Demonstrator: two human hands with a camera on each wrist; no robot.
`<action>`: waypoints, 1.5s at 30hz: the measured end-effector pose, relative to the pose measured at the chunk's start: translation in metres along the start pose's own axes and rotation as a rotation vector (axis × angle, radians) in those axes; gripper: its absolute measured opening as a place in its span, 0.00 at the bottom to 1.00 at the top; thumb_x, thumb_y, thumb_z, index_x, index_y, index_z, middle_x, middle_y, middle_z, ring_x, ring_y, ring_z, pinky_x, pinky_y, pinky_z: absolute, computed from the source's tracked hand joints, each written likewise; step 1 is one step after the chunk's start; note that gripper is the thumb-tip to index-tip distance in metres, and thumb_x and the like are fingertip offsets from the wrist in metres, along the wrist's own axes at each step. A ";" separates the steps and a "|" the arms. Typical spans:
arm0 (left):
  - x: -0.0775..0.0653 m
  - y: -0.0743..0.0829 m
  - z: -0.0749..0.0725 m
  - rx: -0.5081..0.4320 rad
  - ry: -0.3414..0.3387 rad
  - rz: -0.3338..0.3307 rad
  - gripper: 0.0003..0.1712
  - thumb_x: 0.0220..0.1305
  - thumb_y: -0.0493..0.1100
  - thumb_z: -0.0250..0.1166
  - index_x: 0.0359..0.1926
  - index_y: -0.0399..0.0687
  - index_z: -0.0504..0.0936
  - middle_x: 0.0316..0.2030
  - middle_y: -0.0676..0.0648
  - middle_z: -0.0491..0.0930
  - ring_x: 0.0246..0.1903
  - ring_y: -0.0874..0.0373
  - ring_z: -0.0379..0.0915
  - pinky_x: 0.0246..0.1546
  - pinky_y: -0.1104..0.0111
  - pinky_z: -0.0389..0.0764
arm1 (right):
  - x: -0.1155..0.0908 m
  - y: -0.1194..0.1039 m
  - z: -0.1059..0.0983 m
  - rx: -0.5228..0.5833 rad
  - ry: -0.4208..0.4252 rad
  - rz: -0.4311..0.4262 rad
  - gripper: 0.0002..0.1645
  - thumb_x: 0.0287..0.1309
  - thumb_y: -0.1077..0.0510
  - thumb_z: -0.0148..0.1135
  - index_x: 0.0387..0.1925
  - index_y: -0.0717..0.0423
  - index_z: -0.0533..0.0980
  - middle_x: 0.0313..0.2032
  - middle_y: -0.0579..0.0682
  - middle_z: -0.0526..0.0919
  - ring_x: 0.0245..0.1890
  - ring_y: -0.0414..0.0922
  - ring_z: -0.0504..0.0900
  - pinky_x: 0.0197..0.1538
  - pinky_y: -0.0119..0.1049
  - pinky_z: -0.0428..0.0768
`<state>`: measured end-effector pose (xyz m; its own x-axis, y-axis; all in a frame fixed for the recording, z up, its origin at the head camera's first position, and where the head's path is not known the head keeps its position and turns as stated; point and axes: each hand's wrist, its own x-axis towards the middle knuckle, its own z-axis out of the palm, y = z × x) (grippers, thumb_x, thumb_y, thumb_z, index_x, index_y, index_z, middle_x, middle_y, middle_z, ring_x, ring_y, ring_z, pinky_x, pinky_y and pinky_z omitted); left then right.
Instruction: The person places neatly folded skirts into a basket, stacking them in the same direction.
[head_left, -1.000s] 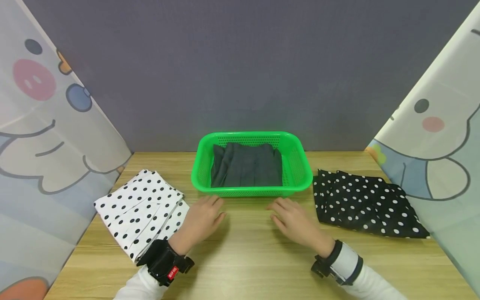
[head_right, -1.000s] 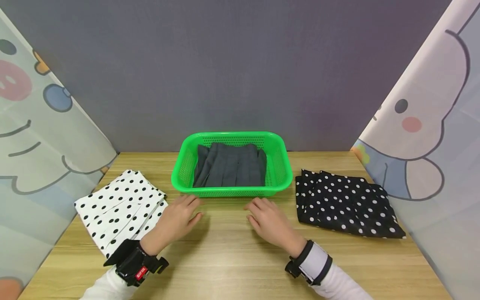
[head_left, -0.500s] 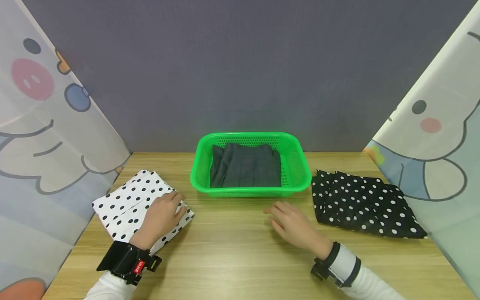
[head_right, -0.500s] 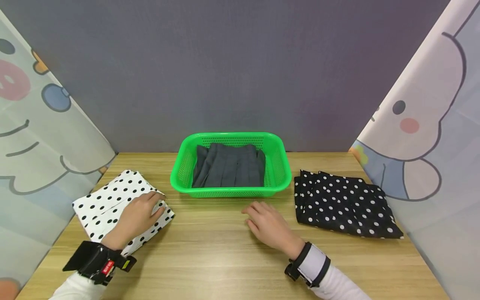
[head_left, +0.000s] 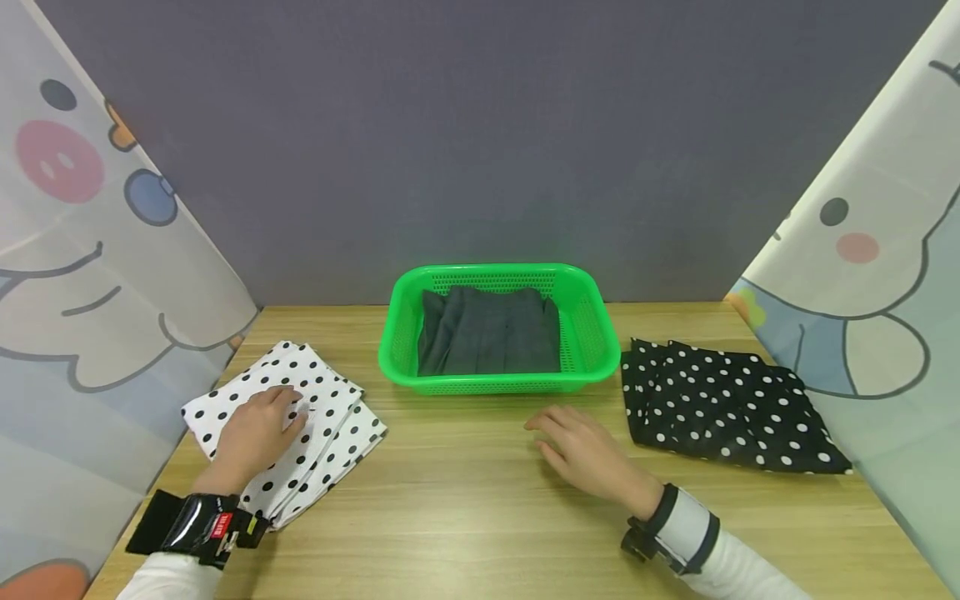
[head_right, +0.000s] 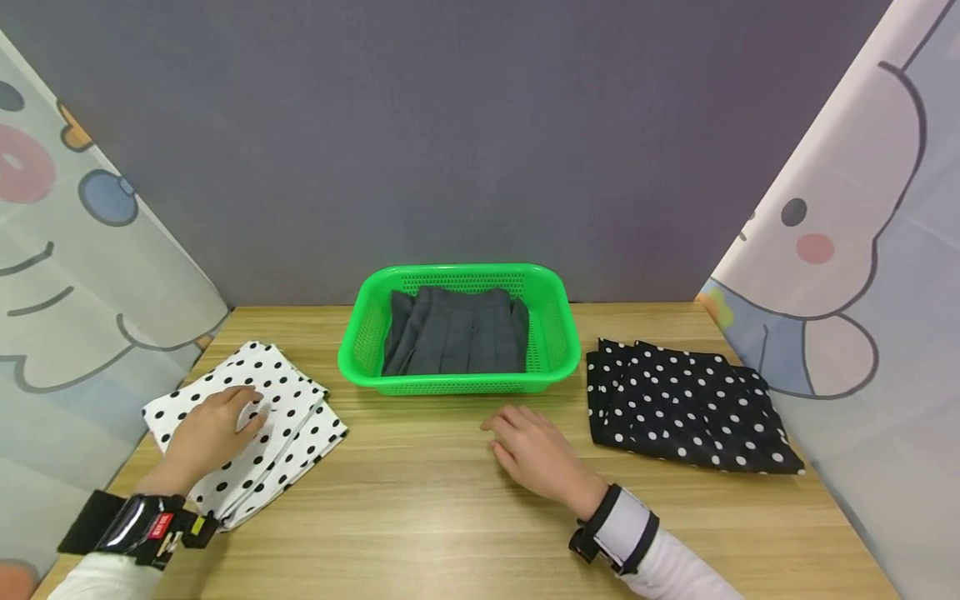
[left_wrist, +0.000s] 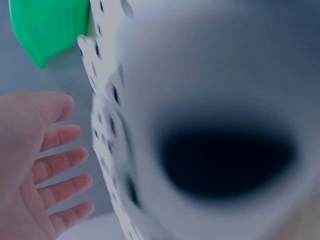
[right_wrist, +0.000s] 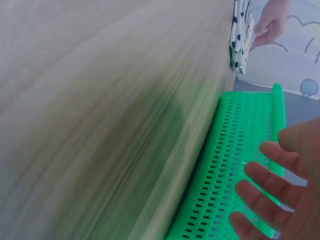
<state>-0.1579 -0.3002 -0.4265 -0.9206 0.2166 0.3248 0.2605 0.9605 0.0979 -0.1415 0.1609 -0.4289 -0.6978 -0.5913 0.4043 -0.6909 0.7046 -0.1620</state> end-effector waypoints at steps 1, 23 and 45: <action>-0.002 -0.005 0.000 0.000 -0.005 -0.006 0.20 0.52 0.42 0.65 0.44 0.33 0.77 0.46 0.30 0.75 0.43 0.32 0.71 0.41 0.44 0.72 | 0.000 0.000 0.000 -0.003 -0.005 0.003 0.16 0.52 0.56 0.64 0.45 0.48 0.77 0.43 0.44 0.78 0.45 0.42 0.77 0.49 0.41 0.77; -0.020 -0.038 -0.010 -0.100 -0.389 -0.165 0.34 0.62 0.53 0.57 0.59 0.31 0.65 0.56 0.22 0.62 0.51 0.24 0.61 0.47 0.38 0.67 | 0.002 -0.001 0.003 0.024 -0.013 0.011 0.17 0.53 0.56 0.63 0.46 0.47 0.76 0.44 0.43 0.78 0.46 0.41 0.77 0.50 0.40 0.76; -0.030 0.022 -0.007 0.020 -0.304 -0.060 0.33 0.54 0.57 0.64 0.54 0.40 0.75 0.45 0.29 0.75 0.40 0.34 0.74 0.32 0.46 0.77 | 0.003 -0.002 0.010 0.047 -0.023 -0.012 0.16 0.53 0.56 0.62 0.46 0.48 0.76 0.45 0.44 0.78 0.47 0.42 0.77 0.51 0.40 0.76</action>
<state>-0.1222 -0.2867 -0.4280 -0.9797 0.1992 0.0230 0.2005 0.9756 0.0890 -0.1440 0.1544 -0.4363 -0.6933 -0.6088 0.3856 -0.7070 0.6784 -0.2001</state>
